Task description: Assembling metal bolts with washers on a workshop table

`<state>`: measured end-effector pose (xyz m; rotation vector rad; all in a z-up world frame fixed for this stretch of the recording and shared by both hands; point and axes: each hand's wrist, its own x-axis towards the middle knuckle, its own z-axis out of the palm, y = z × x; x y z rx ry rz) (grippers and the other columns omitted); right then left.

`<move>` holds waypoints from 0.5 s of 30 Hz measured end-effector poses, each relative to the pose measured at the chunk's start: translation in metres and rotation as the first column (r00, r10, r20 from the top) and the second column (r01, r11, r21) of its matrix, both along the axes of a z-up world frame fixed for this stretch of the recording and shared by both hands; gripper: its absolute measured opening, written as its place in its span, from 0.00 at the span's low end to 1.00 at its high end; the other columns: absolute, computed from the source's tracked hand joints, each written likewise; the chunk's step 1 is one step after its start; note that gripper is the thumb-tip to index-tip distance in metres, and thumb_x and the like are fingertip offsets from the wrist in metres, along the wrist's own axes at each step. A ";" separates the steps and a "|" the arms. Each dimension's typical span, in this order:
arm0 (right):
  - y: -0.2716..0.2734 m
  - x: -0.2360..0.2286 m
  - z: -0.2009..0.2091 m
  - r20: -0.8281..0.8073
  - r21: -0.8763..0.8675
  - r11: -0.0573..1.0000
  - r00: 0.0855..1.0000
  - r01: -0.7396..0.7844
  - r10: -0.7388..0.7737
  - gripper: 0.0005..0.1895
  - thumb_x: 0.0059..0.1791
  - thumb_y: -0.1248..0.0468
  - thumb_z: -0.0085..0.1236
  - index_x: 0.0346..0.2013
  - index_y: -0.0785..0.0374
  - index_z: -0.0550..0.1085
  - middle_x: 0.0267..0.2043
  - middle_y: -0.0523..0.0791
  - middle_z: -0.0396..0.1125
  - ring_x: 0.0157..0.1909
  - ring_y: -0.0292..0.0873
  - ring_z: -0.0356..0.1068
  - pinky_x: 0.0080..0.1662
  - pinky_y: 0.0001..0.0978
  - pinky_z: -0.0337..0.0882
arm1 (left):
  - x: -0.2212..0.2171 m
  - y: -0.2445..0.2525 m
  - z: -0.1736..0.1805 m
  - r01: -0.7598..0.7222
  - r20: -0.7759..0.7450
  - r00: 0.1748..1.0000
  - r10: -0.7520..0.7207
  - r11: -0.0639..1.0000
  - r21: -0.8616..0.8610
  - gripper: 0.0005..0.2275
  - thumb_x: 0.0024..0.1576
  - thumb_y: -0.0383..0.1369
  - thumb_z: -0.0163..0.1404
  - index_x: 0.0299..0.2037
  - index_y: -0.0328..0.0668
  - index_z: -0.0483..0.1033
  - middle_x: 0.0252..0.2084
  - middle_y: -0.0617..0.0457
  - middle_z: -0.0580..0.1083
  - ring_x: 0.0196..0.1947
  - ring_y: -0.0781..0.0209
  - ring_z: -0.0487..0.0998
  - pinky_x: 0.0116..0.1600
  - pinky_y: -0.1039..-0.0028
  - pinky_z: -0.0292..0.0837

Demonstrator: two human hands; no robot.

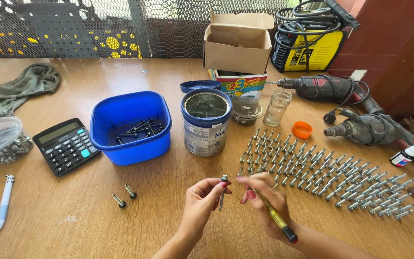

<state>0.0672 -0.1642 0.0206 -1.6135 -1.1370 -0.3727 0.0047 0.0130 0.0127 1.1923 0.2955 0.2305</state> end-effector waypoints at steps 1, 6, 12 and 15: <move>-0.001 0.000 0.002 -0.001 0.001 1.000 1.000 0.001 -0.001 0.16 0.57 0.65 0.41 0.55 0.63 0.74 0.43 0.46 0.66 0.29 0.36 0.75 0.33 0.22 0.79 | 0.000 -0.001 -0.001 0.001 -0.001 1.000 -0.001 1.000 0.001 0.08 0.57 0.31 0.59 0.39 0.34 0.86 0.29 0.48 0.83 0.18 0.73 0.63 0.24 0.83 0.57; -0.001 0.002 0.009 -0.120 0.146 0.977 0.978 -0.152 0.170 0.14 0.53 0.71 0.50 0.54 0.68 0.67 0.49 0.52 0.68 0.48 0.47 0.77 0.50 0.39 0.87 | -0.003 -0.004 0.003 0.079 0.018 0.997 -0.079 0.997 0.021 0.10 0.59 0.31 0.56 0.39 0.31 0.87 0.28 0.47 0.84 0.18 0.74 0.63 0.25 0.83 0.58; -0.002 0.006 0.012 -0.124 0.128 0.991 0.991 -0.036 0.052 0.10 0.49 0.73 0.59 0.46 0.66 0.76 0.42 0.49 0.76 0.39 0.40 0.81 0.42 0.22 0.83 | -0.001 -0.002 -0.009 0.175 0.044 0.983 -0.179 0.981 0.080 0.09 0.60 0.34 0.56 0.39 0.35 0.86 0.25 0.53 0.80 0.19 0.74 0.65 0.24 0.83 0.59; 0.005 -0.004 0.026 -0.161 0.116 0.993 0.987 0.018 0.001 0.10 0.50 0.72 0.59 0.46 0.65 0.76 0.46 0.48 0.79 0.50 0.41 0.81 0.52 0.27 0.82 | -0.001 -0.004 -0.013 0.213 0.030 0.976 -0.214 0.976 0.038 0.07 0.60 0.32 0.57 0.37 0.35 0.85 0.26 0.50 0.81 0.18 0.74 0.66 0.24 0.83 0.60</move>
